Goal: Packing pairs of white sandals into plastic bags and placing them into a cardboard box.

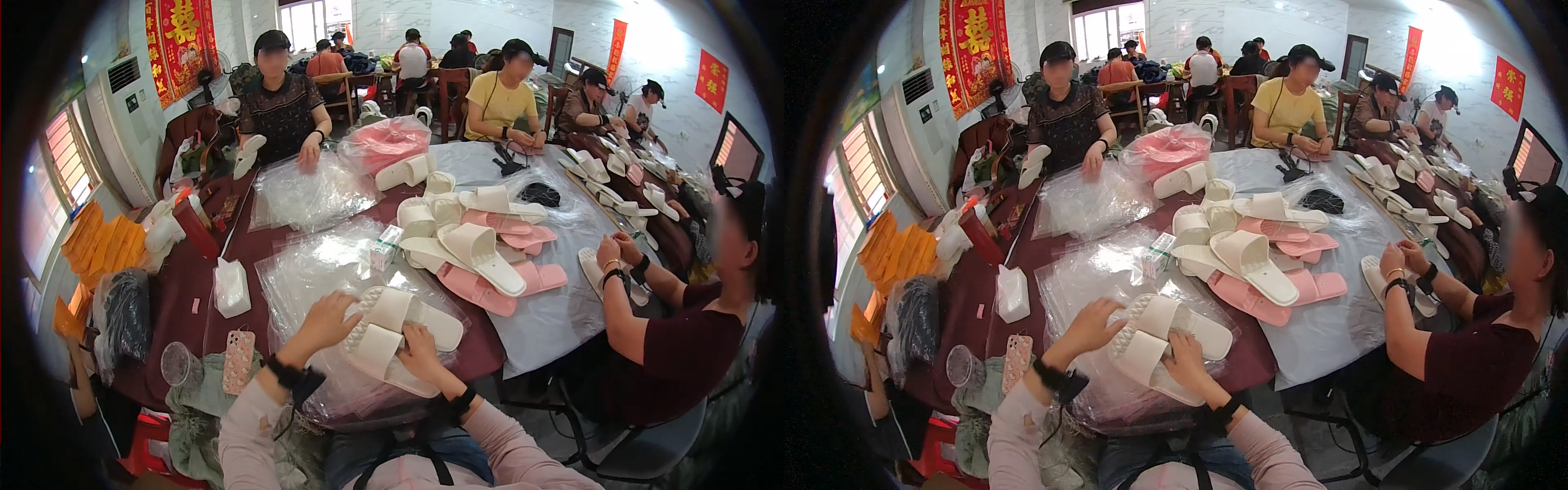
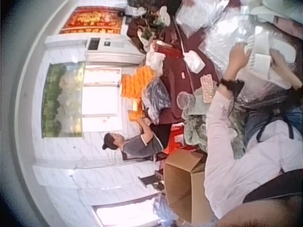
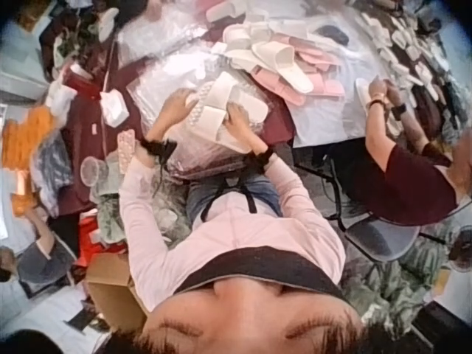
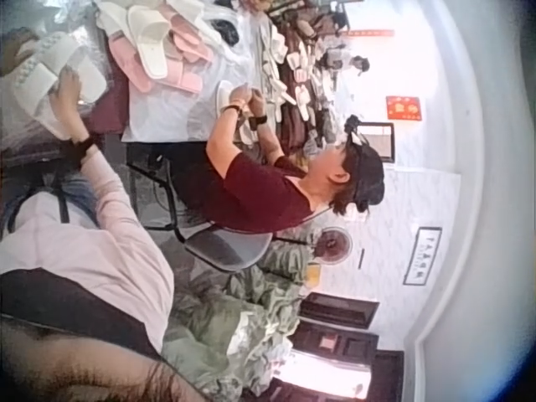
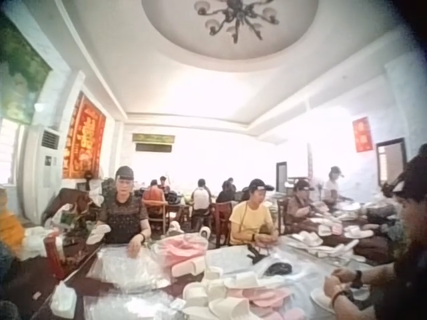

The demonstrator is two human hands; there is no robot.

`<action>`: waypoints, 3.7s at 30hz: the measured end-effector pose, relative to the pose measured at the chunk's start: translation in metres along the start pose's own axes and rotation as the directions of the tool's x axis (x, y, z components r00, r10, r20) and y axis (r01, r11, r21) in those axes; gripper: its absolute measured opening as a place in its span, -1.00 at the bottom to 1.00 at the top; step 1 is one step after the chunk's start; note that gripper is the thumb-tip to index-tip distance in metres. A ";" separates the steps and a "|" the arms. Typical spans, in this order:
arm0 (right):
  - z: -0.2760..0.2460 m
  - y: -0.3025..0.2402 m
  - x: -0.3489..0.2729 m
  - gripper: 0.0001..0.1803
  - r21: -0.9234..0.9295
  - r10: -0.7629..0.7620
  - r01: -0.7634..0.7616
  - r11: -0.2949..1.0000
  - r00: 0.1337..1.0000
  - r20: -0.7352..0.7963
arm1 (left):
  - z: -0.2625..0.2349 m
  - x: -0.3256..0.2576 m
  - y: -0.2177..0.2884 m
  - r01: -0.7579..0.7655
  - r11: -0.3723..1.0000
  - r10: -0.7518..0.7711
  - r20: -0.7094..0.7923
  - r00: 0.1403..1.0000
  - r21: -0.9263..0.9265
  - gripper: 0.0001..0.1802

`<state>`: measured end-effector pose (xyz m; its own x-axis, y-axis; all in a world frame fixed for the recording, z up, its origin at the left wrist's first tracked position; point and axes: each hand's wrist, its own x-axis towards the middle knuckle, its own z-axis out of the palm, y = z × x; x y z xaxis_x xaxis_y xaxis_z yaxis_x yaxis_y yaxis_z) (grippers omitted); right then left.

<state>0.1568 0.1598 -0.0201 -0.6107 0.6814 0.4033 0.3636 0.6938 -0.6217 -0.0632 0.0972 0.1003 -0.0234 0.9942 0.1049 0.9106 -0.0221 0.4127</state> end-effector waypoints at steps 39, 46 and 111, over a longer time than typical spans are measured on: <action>-0.004 -0.002 -0.007 -0.42 0.071 0.011 -0.013 0.997 1.000 0.029 | 0.039 0.093 -0.044 0.053 0.945 0.001 -0.165 0.986 0.324 -0.66; 0.004 0.002 -0.005 -0.47 0.050 -0.007 0.010 0.999 0.998 -0.066 | 0.040 -0.061 0.025 0.256 0.960 -0.232 -0.186 0.955 0.113 -0.84; -0.084 -0.058 -0.069 -0.86 0.046 0.091 -0.089 0.995 0.995 -0.040 | 0.054 -0.085 0.062 -0.171 0.983 0.184 -0.464 0.866 0.072 -0.78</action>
<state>0.2370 0.0921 0.0450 -0.5465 0.7505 0.3716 0.3839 0.6189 -0.6853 0.0173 0.0173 0.0685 -0.0439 0.8084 0.5870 0.9284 -0.1840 0.3228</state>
